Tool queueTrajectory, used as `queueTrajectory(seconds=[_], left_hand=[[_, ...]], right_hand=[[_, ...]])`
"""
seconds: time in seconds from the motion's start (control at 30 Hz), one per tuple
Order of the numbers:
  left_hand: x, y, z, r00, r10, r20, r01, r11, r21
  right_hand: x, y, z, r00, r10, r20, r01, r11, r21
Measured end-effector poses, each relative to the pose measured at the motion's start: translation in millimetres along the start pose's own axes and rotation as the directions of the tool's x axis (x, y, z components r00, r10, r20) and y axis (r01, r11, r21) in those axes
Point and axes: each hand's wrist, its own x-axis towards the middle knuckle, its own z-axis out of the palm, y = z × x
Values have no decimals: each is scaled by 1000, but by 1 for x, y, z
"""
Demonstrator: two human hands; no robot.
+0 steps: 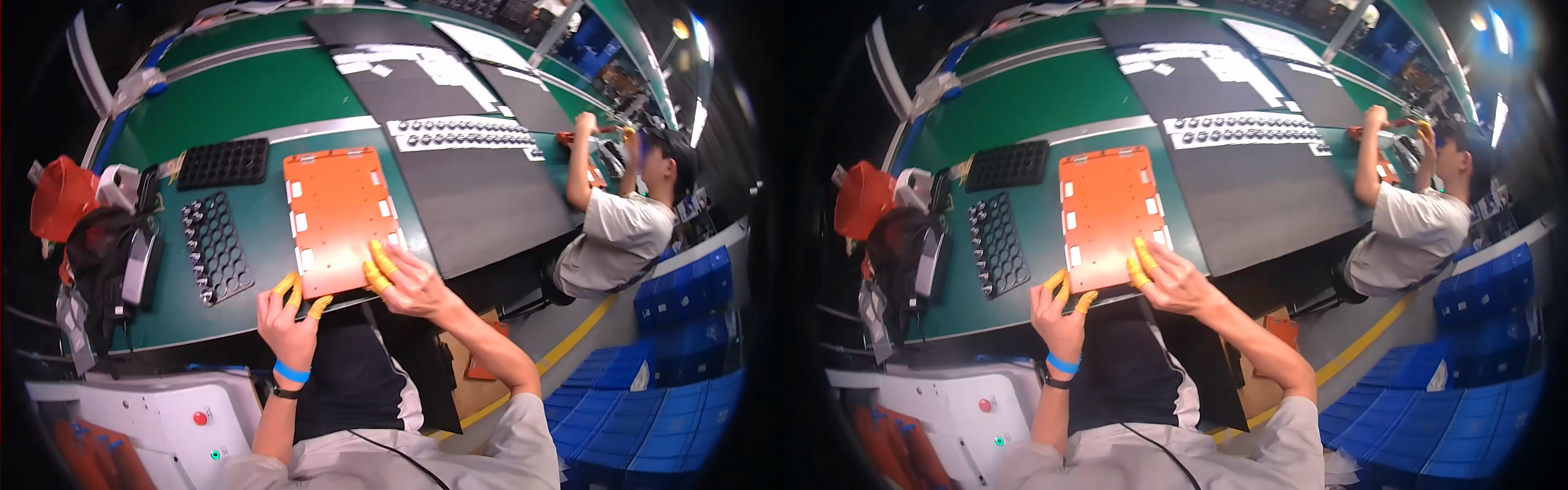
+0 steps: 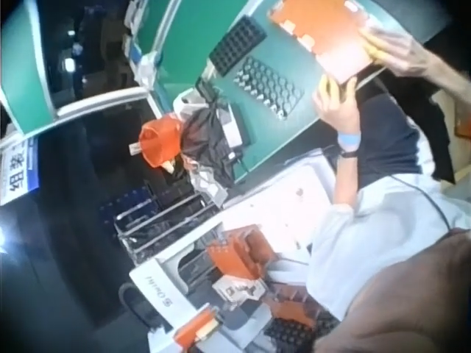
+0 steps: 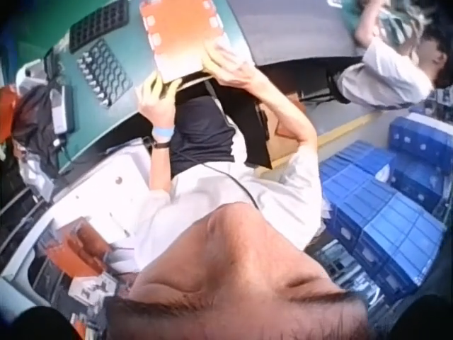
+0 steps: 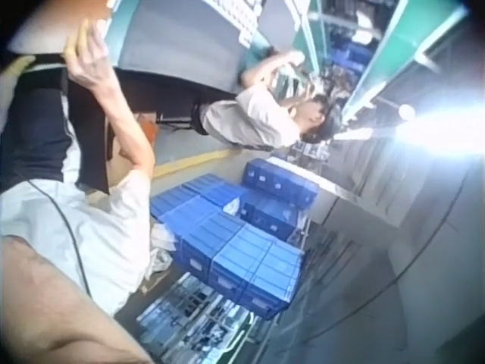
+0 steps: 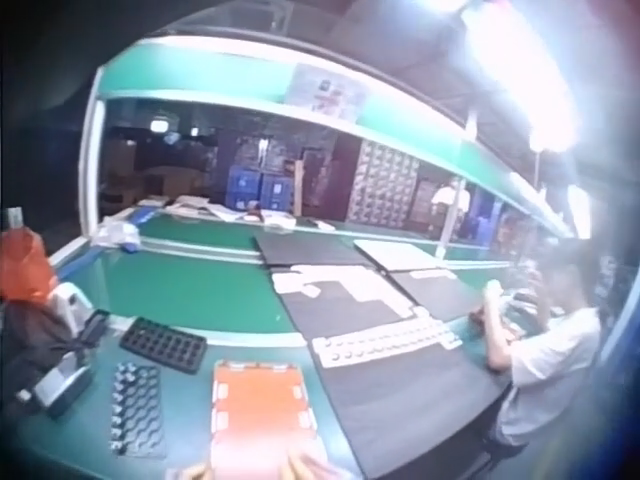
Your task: Assembling LED components and labels onto fixture housings at a factory workstation.
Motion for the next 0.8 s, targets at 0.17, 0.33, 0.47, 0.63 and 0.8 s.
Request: queueTrajectory(seconds=[0.17, 0.33, 0.47, 0.63, 0.8], left_hand=[[2, 1, 1, 998, -59, 26, 60, 997, -37], [1, -4, -1, 998, -62, 8, 62, 998, -31], [1, -6, -1, 999, -54, 5, 54, 997, -49], [3, -10, -2, 996, -79, 30, 81, 991, -103], [2, -14, -5, 1000, -19, -4, 18, 999, -46]], right_hand=[[6, 7, -11, 989, -91, 114, 96, 995, -34], [12, 10, -12, 970, -179, 167, 187, 982, -33], [11, 12, -10, 956, -232, 178, 242, 969, -39], [20, 16, -15, 991, -131, -19, 131, 991, 1], [102, 67, -70, 989, -41, -144, 51, 996, 67]])
